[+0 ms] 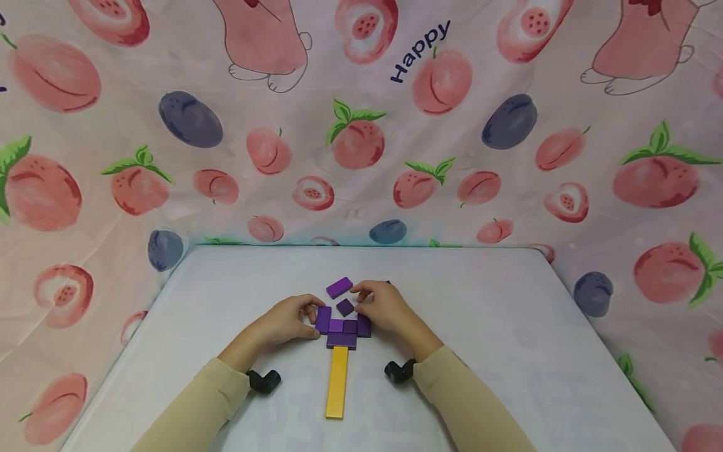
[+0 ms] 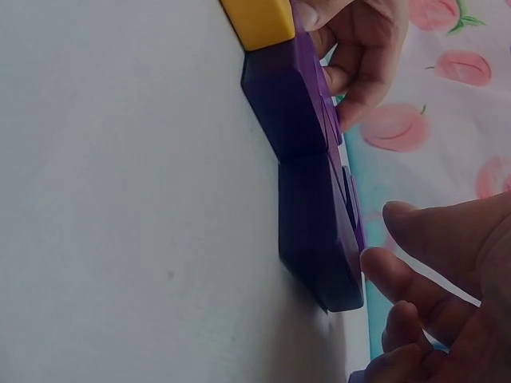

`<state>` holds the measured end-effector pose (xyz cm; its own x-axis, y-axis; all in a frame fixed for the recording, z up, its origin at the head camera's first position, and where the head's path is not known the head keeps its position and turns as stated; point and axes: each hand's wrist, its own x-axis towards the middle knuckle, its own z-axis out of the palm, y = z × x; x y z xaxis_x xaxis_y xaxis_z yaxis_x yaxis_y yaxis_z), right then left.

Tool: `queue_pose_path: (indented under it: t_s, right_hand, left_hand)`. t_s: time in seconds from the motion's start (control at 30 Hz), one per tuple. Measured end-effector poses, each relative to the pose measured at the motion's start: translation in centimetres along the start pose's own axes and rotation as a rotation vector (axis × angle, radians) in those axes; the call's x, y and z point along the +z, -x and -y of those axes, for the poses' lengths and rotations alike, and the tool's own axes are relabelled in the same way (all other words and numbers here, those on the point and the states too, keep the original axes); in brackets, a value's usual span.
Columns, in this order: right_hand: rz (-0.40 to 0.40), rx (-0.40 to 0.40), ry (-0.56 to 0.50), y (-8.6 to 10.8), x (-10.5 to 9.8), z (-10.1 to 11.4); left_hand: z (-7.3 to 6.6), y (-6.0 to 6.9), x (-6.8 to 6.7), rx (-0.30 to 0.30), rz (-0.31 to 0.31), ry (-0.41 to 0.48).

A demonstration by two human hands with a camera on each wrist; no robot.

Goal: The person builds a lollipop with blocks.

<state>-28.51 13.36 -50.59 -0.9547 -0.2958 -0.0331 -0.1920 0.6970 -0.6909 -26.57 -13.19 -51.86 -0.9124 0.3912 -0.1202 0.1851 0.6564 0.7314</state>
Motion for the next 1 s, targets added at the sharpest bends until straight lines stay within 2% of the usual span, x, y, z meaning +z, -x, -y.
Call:
queue_pose_path:
  t_s: [0.17,0.43,1.0]
  right_hand:
    - [0.018,-0.022,0.008,-0.6,0.2,-0.1]
    - [0.073,0.025,0.046,-1.3,0.5,0.4]
    - [0.112,0.008,0.115,-1.9,0.8,1.3]
  left_hand:
    - [0.0,0.0,0.0,0.004,-0.001,-0.001]
    - [-0.2,0.2,-0.1,0.002,0.005,0.002]
    - [0.0,0.1,-0.1,0.003,0.007,0.005]
